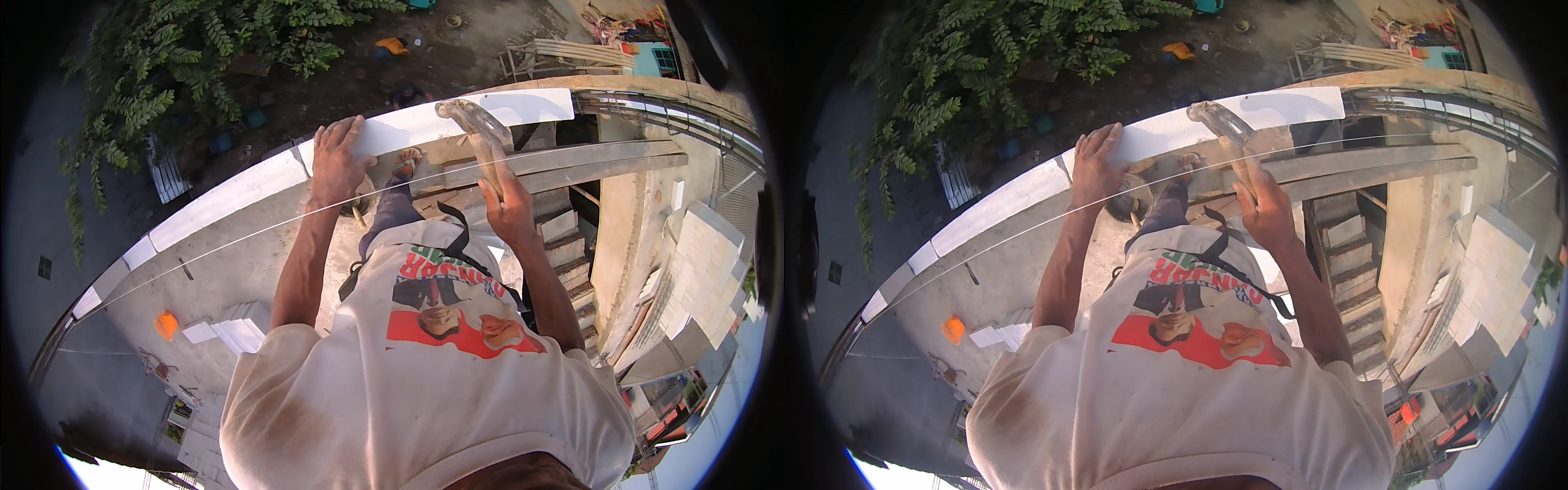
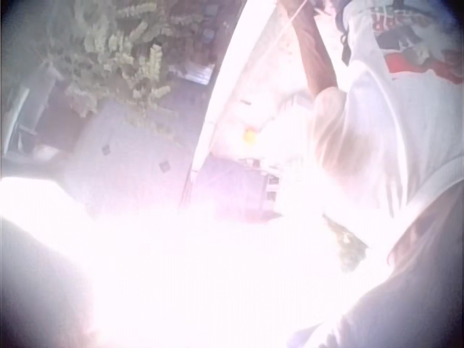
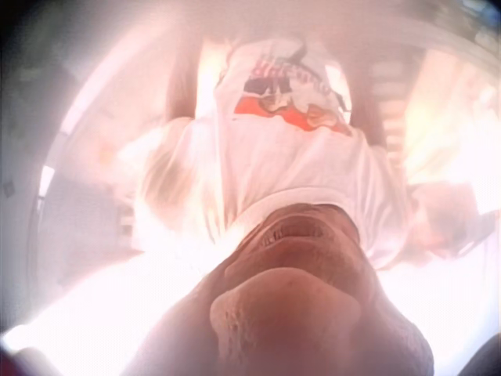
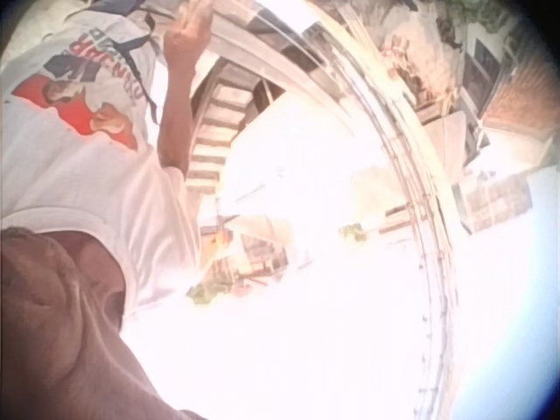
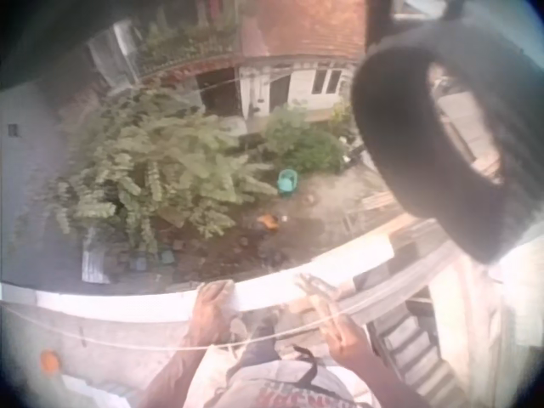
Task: The person applies mortar to a low wall using a trowel and places white rectangular tiles onto the surface. They use a string line to align the tiles and tap them into place, repeating the process along the wall.
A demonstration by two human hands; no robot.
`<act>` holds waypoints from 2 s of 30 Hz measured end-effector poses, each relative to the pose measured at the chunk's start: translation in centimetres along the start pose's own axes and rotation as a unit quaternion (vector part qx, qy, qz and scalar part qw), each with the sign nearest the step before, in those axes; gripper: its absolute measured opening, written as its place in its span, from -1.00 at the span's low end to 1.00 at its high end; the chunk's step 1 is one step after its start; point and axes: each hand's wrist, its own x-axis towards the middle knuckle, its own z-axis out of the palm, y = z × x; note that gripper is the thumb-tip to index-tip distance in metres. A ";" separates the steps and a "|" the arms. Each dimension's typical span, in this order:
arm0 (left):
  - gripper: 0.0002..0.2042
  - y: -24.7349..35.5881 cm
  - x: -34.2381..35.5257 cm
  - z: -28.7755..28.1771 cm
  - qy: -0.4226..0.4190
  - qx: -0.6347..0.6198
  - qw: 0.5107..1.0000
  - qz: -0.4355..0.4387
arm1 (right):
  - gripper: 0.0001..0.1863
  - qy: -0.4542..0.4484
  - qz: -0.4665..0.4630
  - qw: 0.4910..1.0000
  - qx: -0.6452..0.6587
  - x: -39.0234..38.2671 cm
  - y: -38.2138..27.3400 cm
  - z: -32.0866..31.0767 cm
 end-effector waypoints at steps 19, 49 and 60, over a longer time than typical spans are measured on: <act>-0.19 -0.2 0.1 -0.1 0.004 -0.003 1.000 0.009 | -0.25 -0.065 -0.016 0.996 -0.060 0.0 0.0 0.7; -0.16 0.0 0.4 -0.2 0.001 0.002 1.000 0.005 | -0.48 0.009 0.148 0.986 -0.077 -2.7 7.0 -4.3; -0.14 0.6 0.7 -0.3 -0.008 0.007 1.000 0.000 | -0.45 0.000 0.104 0.985 -0.134 -3.3 9.1 -5.0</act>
